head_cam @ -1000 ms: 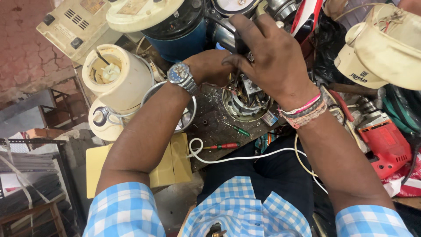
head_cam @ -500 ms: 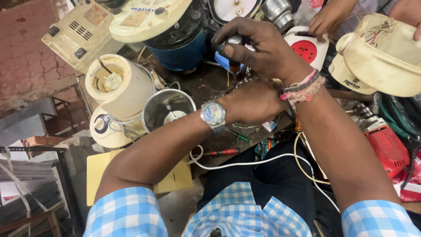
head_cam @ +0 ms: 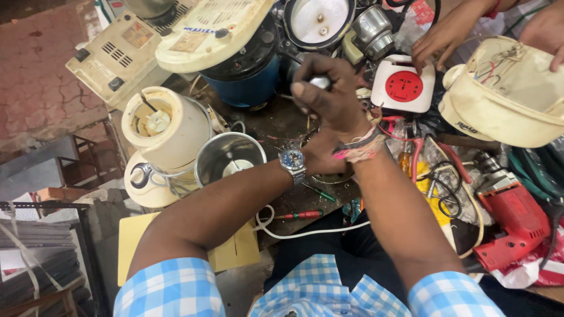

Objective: The person works on a disassembled appliance motor, using a screwdriver to adjust internal components and wires. They handle small parts and tools on a cluttered workbench while manipulating the motor assembly.

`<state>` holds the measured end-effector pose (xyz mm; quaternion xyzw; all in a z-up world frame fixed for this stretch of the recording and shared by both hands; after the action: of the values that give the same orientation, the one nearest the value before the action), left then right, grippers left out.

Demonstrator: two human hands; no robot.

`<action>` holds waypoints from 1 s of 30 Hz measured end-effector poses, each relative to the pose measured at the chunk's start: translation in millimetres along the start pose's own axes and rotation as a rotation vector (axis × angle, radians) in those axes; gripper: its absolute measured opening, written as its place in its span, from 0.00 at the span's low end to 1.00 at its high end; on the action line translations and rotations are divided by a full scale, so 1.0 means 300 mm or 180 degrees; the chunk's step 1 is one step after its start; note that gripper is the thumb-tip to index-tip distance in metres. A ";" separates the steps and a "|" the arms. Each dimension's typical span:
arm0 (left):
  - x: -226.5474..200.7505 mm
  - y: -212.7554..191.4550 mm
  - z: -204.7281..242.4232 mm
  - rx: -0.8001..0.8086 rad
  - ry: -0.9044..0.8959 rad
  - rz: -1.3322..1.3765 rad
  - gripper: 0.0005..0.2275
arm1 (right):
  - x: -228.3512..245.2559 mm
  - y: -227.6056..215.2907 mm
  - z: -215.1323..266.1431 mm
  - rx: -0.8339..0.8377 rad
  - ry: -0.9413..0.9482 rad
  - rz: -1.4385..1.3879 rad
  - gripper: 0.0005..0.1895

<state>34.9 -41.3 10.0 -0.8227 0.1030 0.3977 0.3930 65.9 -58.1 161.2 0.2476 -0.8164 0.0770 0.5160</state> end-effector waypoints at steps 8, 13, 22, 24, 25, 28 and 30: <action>0.137 0.091 0.012 -0.0043 0.0081 -0.0505 0.22 | 0.014 -0.006 0.033 -0.0667 -0.0490 0.0269 0.14; 0.110 0.046 0.056 -0.0198 0.0300 -0.0174 0.28 | 0.007 -0.030 0.049 -0.1134 -0.0716 0.0527 0.14; -0.122 -0.071 -0.017 -0.0377 0.0417 0.0084 0.24 | 0.097 -0.043 0.012 -0.1310 -0.0762 0.1709 0.14; -0.178 -0.118 -0.067 -0.0118 0.0629 -0.0578 0.24 | 0.169 -0.032 0.029 -0.0905 -0.0851 0.2713 0.14; -0.180 -0.118 -0.091 0.0025 0.0689 -0.0844 0.24 | 0.207 -0.043 0.021 -0.0641 -0.0903 0.3433 0.15; -0.189 -0.043 -0.065 0.0301 0.0808 -0.1397 0.24 | 0.254 -0.037 0.081 0.0075 0.0183 0.4722 0.21; -0.194 -0.048 -0.064 0.0253 0.0822 -0.1511 0.23 | 0.343 -0.025 0.103 0.0184 0.0348 0.4875 0.22</action>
<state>14.3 -54.0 68.3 -0.8516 -0.0279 0.1820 0.4908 9.2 -109.7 236.8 -0.3777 -0.7311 0.4463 0.3516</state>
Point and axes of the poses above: each hand's wrist, its own z-axis away from the middle knuckle, its own y-axis out of the palm, x = y × z, the point moved 6 cm from there along -z, towards the middle knuckle
